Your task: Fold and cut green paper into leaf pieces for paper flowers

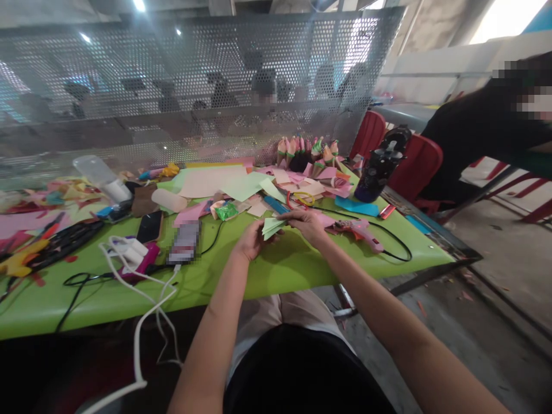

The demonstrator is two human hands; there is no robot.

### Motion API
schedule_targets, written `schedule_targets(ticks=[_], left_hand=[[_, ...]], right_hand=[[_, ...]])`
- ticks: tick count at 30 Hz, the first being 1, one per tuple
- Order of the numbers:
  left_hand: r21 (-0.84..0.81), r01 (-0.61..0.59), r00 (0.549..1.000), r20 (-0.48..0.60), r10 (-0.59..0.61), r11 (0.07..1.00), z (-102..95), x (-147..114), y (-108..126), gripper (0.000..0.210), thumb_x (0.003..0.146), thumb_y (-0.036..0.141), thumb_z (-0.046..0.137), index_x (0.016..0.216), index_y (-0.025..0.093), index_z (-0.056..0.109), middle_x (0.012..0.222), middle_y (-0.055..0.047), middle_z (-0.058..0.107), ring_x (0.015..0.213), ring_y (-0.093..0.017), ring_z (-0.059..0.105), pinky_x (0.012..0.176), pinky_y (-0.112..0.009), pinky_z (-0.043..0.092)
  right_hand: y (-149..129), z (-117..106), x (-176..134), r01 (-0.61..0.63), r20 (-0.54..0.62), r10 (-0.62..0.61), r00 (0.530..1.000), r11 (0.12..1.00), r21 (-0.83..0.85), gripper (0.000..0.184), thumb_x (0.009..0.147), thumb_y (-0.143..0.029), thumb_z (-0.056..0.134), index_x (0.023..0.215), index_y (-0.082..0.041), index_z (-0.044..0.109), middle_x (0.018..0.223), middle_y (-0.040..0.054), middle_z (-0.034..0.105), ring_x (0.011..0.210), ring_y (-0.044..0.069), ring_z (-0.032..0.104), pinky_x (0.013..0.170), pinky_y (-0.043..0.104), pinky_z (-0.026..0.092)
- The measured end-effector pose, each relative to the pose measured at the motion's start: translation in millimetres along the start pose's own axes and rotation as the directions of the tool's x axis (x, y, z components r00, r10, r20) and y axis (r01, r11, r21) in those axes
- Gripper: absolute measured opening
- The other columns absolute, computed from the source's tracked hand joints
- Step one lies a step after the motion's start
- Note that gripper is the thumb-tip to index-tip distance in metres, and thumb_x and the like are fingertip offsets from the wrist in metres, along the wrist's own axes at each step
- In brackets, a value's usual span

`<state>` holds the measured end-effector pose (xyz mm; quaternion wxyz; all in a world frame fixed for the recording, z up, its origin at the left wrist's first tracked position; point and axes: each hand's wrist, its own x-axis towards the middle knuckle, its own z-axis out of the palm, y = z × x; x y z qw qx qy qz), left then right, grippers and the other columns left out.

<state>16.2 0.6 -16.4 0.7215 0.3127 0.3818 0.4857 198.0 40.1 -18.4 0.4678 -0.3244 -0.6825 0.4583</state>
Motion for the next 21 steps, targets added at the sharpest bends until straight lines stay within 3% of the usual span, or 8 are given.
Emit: schedule_targets(ticks=[4,15,21], left_hand=[[0.030,0.008,1.000,-0.021,-0.007,1.000,0.9,0.9,1.6,0.039,0.095,0.033,0.038,0.106,0.009,0.066,0.065,-0.010,0.072,0.043,-0.015,0.060,0.042,-0.024,0.044],[0.090,-0.024,1.000,0.002,0.024,0.996,6.3,-3.3,-1.0,0.026,0.089,0.036,0.055,0.100,0.014,0.064,0.063,-0.003,0.068,0.042,-0.012,0.057,0.043,-0.022,0.043],[0.104,-0.098,0.995,0.030,0.095,0.990,7.9,-6.6,-2.2,0.033,0.075,0.020,0.072,0.106,0.015,0.060,0.068,0.000,0.067,0.040,-0.005,0.047,0.042,-0.017,0.035]], right_hand=[[0.8,-0.7,0.2,0.030,-0.001,-0.030,1.000,0.998,-0.047,0.026,0.069,-0.018,0.057,0.080,-0.024,0.080,0.087,0.0029,0.074,0.082,0.019,0.064,0.082,0.033,0.048],[2.4,1.9,-0.2,0.099,-0.023,-0.103,0.994,0.983,-0.152,0.025,0.071,-0.019,0.060,0.083,-0.025,0.081,0.080,0.0045,0.069,0.076,0.021,0.061,0.076,0.034,0.047],[0.7,2.5,0.3,0.110,-0.013,-0.114,0.993,0.981,-0.161,0.023,0.073,-0.022,0.059,0.085,-0.024,0.079,0.083,0.0040,0.070,0.078,0.020,0.061,0.078,0.032,0.046]])
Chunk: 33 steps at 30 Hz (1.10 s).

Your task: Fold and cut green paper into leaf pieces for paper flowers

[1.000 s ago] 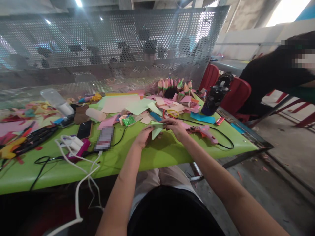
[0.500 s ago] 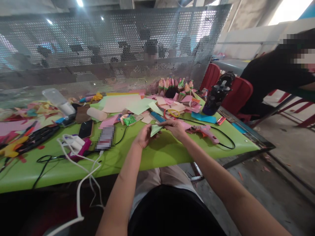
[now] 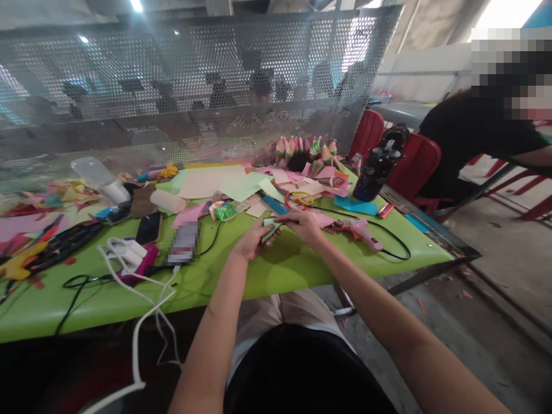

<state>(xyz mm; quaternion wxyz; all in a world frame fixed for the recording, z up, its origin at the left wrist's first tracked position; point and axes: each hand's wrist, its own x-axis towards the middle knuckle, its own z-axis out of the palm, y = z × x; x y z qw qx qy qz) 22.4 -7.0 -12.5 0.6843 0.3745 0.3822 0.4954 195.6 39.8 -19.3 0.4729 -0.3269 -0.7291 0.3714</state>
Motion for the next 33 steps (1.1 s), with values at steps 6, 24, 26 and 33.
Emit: schedule_targets(ticks=[6,24,26,33], left_hand=[[0.021,-0.049,0.999,0.000,0.049,0.999,0.5,-0.7,2.8,0.038,0.071,0.019,0.075,0.106,0.015,0.060,0.072,0.000,0.066,0.038,-0.001,0.037,0.041,-0.015,0.029],[0.097,-0.070,0.996,-0.039,0.074,0.993,1.1,1.3,4.7,0.036,0.070,0.023,0.076,0.102,0.015,0.062,0.062,0.003,0.060,0.038,-0.001,0.033,0.036,-0.015,0.017],[0.109,-0.066,0.997,-0.037,0.070,0.992,1.8,0.6,4.7,0.036,0.072,0.024,0.075,0.104,0.015,0.062,0.061,0.003,0.060,0.037,-0.002,0.033,0.035,-0.015,0.018],[0.164,-0.084,0.996,-0.015,0.088,0.983,2.1,-0.6,1.5,0.046,0.069,0.034,0.079,0.108,0.017,0.061,0.065,0.002,0.062,0.040,-0.003,0.037,0.037,-0.016,0.018]], right_hand=[[4.8,-1.0,0.7,-0.075,-0.061,0.077,0.995,0.997,0.036,0.025,0.073,-0.037,0.064,0.088,-0.019,0.073,0.071,0.0012,0.066,0.066,0.017,0.055,0.062,0.028,0.042],[1.0,-4.1,1.5,-0.191,-0.012,0.194,0.981,0.974,0.118,0.034,0.074,-0.051,0.063,0.069,-0.018,0.069,0.067,0.0036,0.069,0.061,0.015,0.055,0.059,0.026,0.041],[1.5,-3.6,1.4,-0.186,-0.016,0.188,0.982,0.978,0.097,0.032,0.072,-0.050,0.065,0.068,-0.018,0.069,0.066,0.0029,0.069,0.061,0.015,0.055,0.059,0.026,0.041],[1.6,-4.2,1.1,-0.157,-0.044,0.158,0.987,0.987,0.013,0.027,0.072,-0.045,0.065,0.063,-0.019,0.067,0.058,-0.0003,0.063,0.057,0.014,0.050,0.056,0.026,0.035]])
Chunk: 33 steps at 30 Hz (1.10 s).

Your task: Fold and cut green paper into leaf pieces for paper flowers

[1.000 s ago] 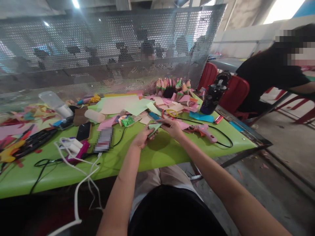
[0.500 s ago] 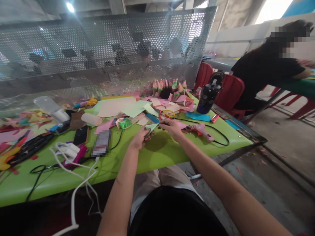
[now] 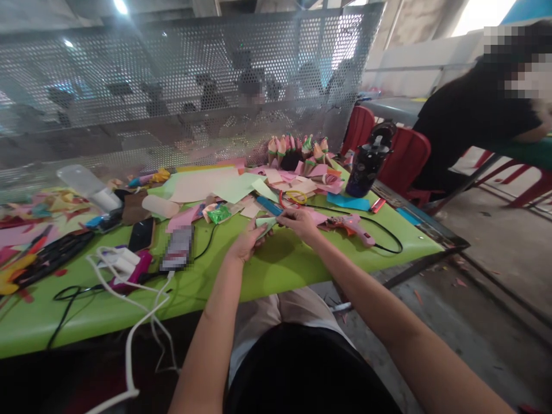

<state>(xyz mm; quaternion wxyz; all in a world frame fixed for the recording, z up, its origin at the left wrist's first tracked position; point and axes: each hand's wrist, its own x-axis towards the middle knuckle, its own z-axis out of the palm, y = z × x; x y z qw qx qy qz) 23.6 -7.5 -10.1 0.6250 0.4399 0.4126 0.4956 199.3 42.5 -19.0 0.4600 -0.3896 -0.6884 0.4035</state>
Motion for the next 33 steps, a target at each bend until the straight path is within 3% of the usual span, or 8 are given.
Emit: schedule_targets(ticks=[9,16,21,28,33], left_hand=[[0.071,-0.061,0.998,0.007,0.061,0.996,-1.8,2.4,-2.0,0.050,0.069,0.035,0.080,0.110,0.017,0.058,0.067,0.003,0.063,0.041,-0.003,0.038,0.039,-0.017,0.019],[0.254,-0.125,0.992,0.055,0.115,0.959,-2.2,5.1,-6.0,0.064,0.074,0.042,0.076,0.127,0.020,0.048,0.067,0.002,0.067,0.039,-0.005,0.037,0.040,-0.019,0.023],[0.366,-0.139,0.983,-0.059,0.172,0.920,-5.9,9.0,-6.1,0.039,0.076,0.045,0.072,0.096,0.017,0.056,0.064,0.001,0.066,0.041,-0.007,0.039,0.043,-0.021,0.026],[0.437,-0.162,0.978,-0.045,0.202,0.885,-5.9,6.7,-4.7,0.020,0.071,0.031,0.076,0.078,0.017,0.062,0.066,0.001,0.066,0.065,-0.014,0.058,0.063,-0.023,0.041],[0.434,-0.154,0.965,-0.128,0.230,0.888,-8.1,9.4,-4.8,0.032,0.071,0.044,0.074,0.081,0.017,0.059,0.060,0.001,0.066,0.044,-0.009,0.044,0.047,-0.022,0.032]], right_hand=[[-1.2,1.2,-1.4,0.009,0.027,-0.009,1.000,1.000,-0.014,0.031,0.074,-0.048,0.062,0.067,-0.019,0.066,0.059,-0.0004,0.060,0.058,0.014,0.048,0.055,0.026,0.032],[2.4,3.2,1.1,-0.016,0.056,0.016,0.998,1.000,-0.004,0.027,0.069,-0.045,0.066,0.071,-0.017,0.068,0.059,-0.0015,0.059,0.055,0.012,0.046,0.053,0.025,0.033],[2.6,0.0,2.3,-0.012,0.028,0.012,1.000,1.000,-0.010,0.026,0.072,-0.043,0.064,0.073,-0.017,0.068,0.061,-0.0003,0.061,0.057,0.013,0.050,0.056,0.025,0.037],[-4.3,-1.0,1.5,0.010,0.068,-0.009,0.998,1.000,-0.009,0.015,0.062,-0.030,0.074,0.072,-0.019,0.071,0.071,-0.0001,0.068,0.071,0.017,0.059,0.069,0.028,0.042],[-1.0,0.3,2.3,-0.073,0.074,0.067,0.995,0.995,0.072,0.025,0.061,-0.040,0.075,0.070,-0.018,0.066,0.063,-0.0020,0.062,0.061,0.015,0.055,0.061,0.027,0.042]])
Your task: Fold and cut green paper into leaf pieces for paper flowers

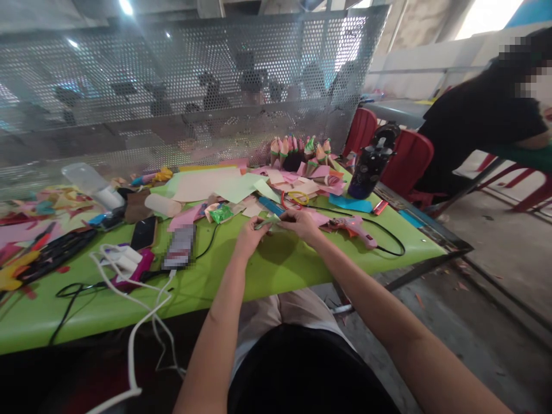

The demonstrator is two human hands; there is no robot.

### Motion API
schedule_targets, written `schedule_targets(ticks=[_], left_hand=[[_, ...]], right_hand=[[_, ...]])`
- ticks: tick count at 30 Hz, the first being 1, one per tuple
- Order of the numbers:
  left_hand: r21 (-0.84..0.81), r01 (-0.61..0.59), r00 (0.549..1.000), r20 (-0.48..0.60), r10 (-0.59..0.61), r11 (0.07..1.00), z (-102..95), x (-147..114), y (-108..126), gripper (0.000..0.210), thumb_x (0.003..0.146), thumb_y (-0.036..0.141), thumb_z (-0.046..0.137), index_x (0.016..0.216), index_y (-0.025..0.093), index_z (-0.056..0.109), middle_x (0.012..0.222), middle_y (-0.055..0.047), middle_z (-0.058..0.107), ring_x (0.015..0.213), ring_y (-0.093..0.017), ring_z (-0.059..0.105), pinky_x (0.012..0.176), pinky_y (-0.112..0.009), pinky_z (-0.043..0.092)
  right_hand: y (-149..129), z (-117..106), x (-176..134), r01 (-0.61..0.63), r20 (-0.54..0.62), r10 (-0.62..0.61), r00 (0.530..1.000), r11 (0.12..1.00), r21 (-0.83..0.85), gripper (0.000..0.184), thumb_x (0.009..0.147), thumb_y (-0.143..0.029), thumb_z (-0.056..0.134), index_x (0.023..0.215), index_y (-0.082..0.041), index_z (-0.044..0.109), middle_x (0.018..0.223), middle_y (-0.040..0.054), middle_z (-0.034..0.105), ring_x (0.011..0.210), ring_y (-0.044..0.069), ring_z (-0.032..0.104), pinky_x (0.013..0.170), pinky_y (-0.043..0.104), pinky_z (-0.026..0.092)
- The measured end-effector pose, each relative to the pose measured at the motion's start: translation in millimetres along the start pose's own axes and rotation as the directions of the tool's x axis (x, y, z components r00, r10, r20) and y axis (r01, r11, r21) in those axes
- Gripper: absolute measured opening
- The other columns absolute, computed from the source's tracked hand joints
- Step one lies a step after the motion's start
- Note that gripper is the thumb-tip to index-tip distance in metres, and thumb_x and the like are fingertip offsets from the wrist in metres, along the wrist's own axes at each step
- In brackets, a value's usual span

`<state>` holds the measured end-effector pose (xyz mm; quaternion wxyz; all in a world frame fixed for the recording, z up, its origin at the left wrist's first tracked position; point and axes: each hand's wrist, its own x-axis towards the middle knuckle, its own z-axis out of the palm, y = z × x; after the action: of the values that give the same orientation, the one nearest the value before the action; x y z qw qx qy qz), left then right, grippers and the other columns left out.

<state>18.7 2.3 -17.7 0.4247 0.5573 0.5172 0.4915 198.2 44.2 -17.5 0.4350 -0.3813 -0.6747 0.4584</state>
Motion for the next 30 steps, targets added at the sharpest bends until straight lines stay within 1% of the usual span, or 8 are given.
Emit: schedule_targets(ticks=[2,4,7,12,15,21,25,30], left_hand=[[-0.021,-0.009,0.999,-0.054,0.008,1.000,-1.3,1.5,-0.2,0.038,0.073,0.052,0.070,0.083,0.018,0.055,0.061,0.001,0.066,0.042,-0.008,0.042,0.046,-0.022,0.031],[-0.035,-0.023,0.997,-0.073,0.020,0.999,-1.4,1.5,0.8,0.042,0.074,0.058,0.066,0.085,0.019,0.053,0.066,0.000,0.067,0.045,-0.008,0.044,0.048,-0.022,0.034],[-0.016,-0.037,0.999,-0.033,0.036,0.999,0.9,-1.1,3.9,0.044,0.074,0.060,0.064,0.084,0.018,0.056,0.071,-0.001,0.068,0.050,-0.009,0.049,0.052,-0.023,0.039],[0.086,-0.042,0.999,0.037,0.039,0.995,3.0,-4.4,6.9,0.037,0.078,0.054,0.063,0.072,0.018,0.062,0.053,0.003,0.058,0.052,-0.013,0.052,0.055,-0.025,0.038],[0.128,-0.054,0.998,0.036,0.050,0.990,2.6,-4.1,6.7,0.034,0.081,0.051,0.060,0.070,0.019,0.061,0.054,0.003,0.057,0.053,-0.014,0.052,0.056,-0.026,0.038],[0.142,-0.096,0.995,0.020,0.094,0.985,5.4,-4.3,7.3,0.032,0.084,0.049,0.057,0.072,0.019,0.058,0.061,0.001,0.058,0.061,-0.016,0.054,0.060,-0.026,0.040],[0.112,-0.110,0.993,-0.028,0.113,0.988,4.9,-4.5,5.8,0.031,0.085,0.048,0.056,0.072,0.020,0.053,0.062,0.003,0.054,0.060,-0.014,0.051,0.059,-0.025,0.039],[0.056,-0.093,0.996,-0.005,0.094,0.994,1.9,-3.1,0.7,0.031,0.083,0.048,0.058,0.071,0.020,0.053,0.060,0.004,0.051,0.057,-0.012,0.048,0.055,-0.024,0.038]], right_hand=[[1.2,0.3,0.2,-0.042,0.016,0.042,0.999,0.998,0.052,0.033,0.061,-0.048,0.074,0.070,-0.018,0.063,0.058,-0.0032,0.058,0.054,0.013,0.053,0.055,0.026,0.042],[1.3,0.5,0.0,-0.079,0.030,0.077,0.997,0.992,0.100,0.039,0.060,-0.053,0.075,0.069,-0.018,0.059,0.054,-0.0042,0.055,0.049,0.012,0.052,0.051,0.026,0.041],[-0.5,0.7,-1.2,-0.111,0.038,0.106,0.994,0.981,0.158,0.044,0.059,-0.057,0.076,0.069,-0.019,0.055,0.053,-0.0043,0.055,0.049,0.013,0.055,0.050,0.025,0.044],[-4.3,3.6,-3.9,-0.148,0.072,0.136,0.988,0.969,0.198,0.046,0.055,-0.056,0.080,0.068,-0.019,0.055,0.056,-0.0034,0.058,0.051,0.013,0.059,0.052,0.026,0.048],[-5.0,4.8,-4.3,-0.159,0.083,0.145,0.986,0.967,0.197,0.047,0.052,-0.054,0.083,0.068,-0.019,0.056,0.056,-0.0040,0.058,0.050,0.012,0.058,0.051,0.025,0.047],[-4.5,2.6,-3.9,-0.149,0.067,0.139,0.988,0.974,0.171,0.047,0.056,-0.059,0.079,0.067,-0.019,0.058,0.054,-0.0047,0.056,0.048,0.010,0.055,0.050,0.024,0.044],[-4.4,2.3,-4.4,-0.149,0.123,0.133,0.983,0.980,0.130,0.048,0.056,-0.060,0.079,0.066,-0.018,0.058,0.052,-0.0031,0.057,0.048,0.012,0.055,0.051,0.025,0.044],[-1.2,2.9,-2.7,-0.128,0.188,0.117,0.975,0.991,0.046,0.046,0.056,-0.058,0.079,0.061,-0.018,0.055,0.052,-0.0046,0.054,0.049,0.011,0.050,0.049,0.024,0.038]])
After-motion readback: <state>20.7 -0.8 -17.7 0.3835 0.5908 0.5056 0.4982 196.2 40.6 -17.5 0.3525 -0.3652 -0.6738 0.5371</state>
